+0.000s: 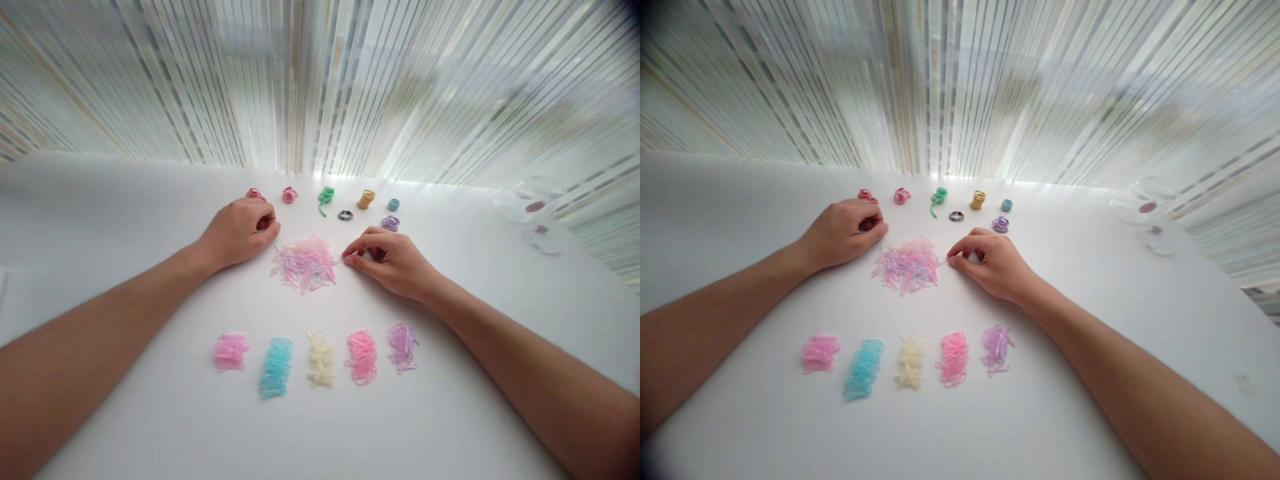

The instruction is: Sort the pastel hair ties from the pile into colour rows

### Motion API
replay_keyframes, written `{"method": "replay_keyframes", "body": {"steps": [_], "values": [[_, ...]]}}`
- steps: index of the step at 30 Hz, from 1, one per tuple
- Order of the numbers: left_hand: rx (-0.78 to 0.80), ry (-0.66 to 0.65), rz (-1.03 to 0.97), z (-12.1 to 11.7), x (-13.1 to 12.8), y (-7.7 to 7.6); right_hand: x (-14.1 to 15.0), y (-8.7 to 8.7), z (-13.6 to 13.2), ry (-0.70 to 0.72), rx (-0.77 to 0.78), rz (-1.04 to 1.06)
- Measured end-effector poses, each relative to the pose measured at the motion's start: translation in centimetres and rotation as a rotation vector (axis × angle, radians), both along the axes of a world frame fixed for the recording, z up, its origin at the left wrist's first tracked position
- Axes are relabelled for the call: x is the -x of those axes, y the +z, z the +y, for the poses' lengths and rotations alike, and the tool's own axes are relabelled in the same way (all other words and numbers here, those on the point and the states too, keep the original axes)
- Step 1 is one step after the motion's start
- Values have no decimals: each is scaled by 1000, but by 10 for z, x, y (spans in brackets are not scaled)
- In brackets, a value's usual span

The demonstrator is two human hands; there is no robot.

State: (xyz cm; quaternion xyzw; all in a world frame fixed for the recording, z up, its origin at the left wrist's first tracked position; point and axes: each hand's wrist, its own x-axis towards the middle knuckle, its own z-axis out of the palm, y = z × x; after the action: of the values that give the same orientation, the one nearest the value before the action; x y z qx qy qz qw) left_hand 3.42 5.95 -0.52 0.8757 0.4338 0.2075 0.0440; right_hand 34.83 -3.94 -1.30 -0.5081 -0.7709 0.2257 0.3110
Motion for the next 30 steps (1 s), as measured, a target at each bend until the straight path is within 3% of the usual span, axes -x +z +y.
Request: {"method": "replay_keyframes", "body": {"steps": [17,24,30], "values": [[32,16,10,-4,-5,-1,-7,0,-1,73,9,-51],[9,3,-8,-1,-3,-4,-15,9,2,165,131,-17],[0,-11,-33,0,-3,-5,-17,9,3,190,137,-3]]}}
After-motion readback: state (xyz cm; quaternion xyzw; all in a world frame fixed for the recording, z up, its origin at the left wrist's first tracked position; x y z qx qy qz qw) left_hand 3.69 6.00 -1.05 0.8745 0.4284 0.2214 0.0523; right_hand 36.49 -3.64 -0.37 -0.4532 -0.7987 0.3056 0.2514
